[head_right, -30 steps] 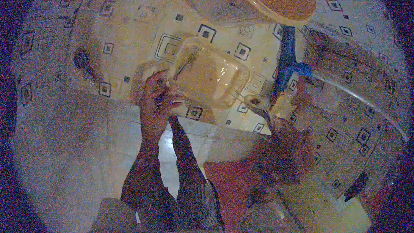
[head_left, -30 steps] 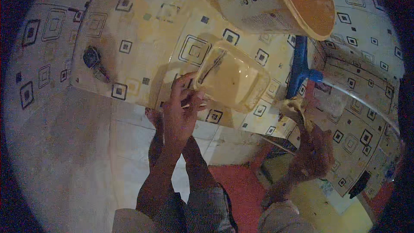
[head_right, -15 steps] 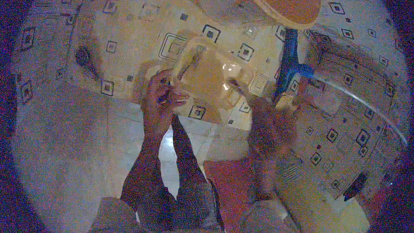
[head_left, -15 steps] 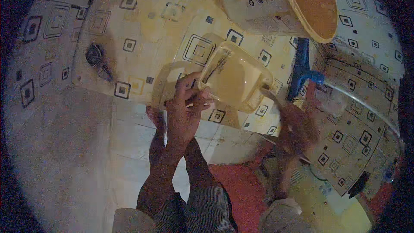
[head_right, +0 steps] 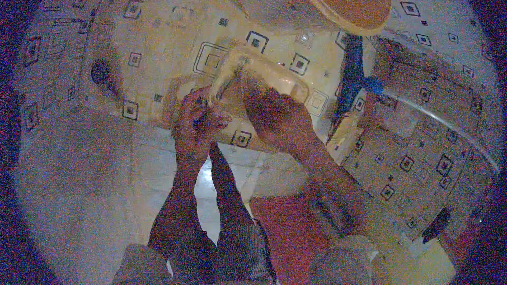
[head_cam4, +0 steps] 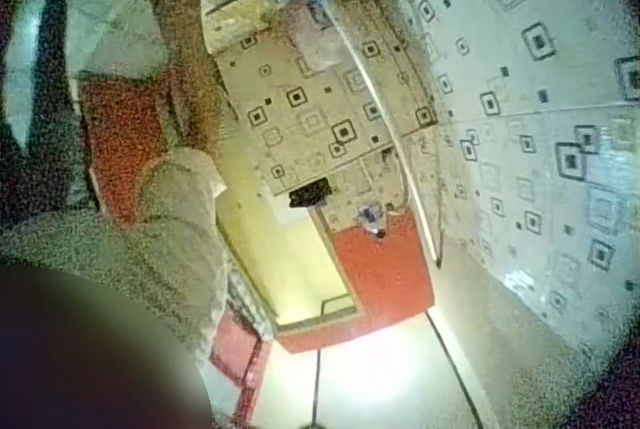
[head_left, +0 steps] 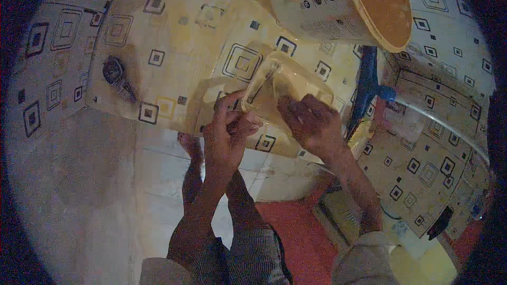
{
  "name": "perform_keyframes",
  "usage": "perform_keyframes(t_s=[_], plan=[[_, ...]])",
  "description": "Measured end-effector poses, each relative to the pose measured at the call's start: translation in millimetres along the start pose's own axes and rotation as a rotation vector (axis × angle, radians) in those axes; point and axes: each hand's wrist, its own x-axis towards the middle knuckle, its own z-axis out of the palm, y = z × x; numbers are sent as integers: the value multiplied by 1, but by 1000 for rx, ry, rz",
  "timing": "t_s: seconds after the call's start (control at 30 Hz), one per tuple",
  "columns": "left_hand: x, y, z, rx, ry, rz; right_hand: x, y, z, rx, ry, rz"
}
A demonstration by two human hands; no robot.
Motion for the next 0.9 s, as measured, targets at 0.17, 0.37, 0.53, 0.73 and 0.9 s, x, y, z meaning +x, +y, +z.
perform_keyframes(t_s=[0.17,0.37,0.53,0.73,0.9], plan=[[1,2,-7,86,-5,23,-25,-6,-12,65,-24,-100],[3,-5,-3,126,-17,9,-46,21,-22,20,-152,21],[2,7,-3,120,-20,-38,-28,24,-3,28,110,50],[3,0,1,61,-20,-15,-14,-4,4,116,62,102],[1,7,2,86,19,-40,-43,-3,-7,257,-77,129]])
